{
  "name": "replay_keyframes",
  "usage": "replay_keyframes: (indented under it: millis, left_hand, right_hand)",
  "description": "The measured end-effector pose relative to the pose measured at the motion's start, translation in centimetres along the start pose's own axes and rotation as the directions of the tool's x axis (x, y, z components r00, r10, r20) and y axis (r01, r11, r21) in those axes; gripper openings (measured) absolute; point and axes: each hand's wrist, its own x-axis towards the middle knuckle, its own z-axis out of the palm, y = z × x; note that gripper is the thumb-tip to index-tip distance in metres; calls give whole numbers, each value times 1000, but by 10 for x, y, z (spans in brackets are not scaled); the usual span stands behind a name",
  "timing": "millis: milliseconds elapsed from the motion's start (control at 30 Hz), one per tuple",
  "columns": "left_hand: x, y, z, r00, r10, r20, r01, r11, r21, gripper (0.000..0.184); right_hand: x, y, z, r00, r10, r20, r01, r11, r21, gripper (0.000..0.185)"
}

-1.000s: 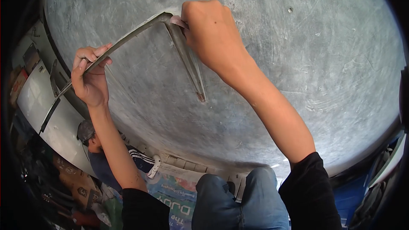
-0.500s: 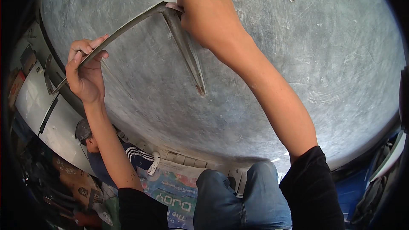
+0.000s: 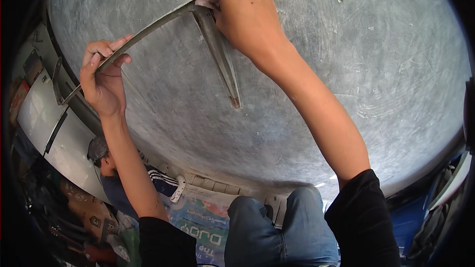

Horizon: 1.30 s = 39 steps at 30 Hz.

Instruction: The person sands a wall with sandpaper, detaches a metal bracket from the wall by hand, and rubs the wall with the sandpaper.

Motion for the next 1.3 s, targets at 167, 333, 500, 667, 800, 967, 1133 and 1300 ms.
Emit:
replay_keyframes:
  millis: [167,333,500,667,800,967,1133,1300]
  left_hand:
    - [1,-3,0,999,27,-28,-27,1000,-14,27]
    - [1,-1,2,1000,21,-23,-21,1000,-18,27]
    - [0,-1,4,999,23,-38,-24,999,-46,28]
    - [-1,-3,5,995,20,-99,-26,998,-56,29]
    - [-1,1,10,991,-18,-134,11,998,-58,29]
    - [-2,8,25,960,-11,-278,10,1000,-6,29]
    - [2,13,45,901,51,-430,-4,994,109,31]
    - [-18,23,52,1000,-26,11,26,995,-97,61]
  right_hand:
    - [-3,-1,-7,998,24,61,-22,999,-41,3]
    - [-12,-10,-19,986,103,132,-95,993,-67,5]
    - [-57,-4,-38,958,253,135,-272,951,147,8]
    - [-108,-7,-68,782,523,340,-613,746,262,19]
    - [-165,-14,-78,658,619,429,-752,576,322,24]
    - [-240,-24,-86,338,713,614,-941,251,225,26]
    - [-307,-33,-91,181,722,668,-968,9,252,24]
    - [-326,-39,-104,23,665,747,-913,-290,287,24]
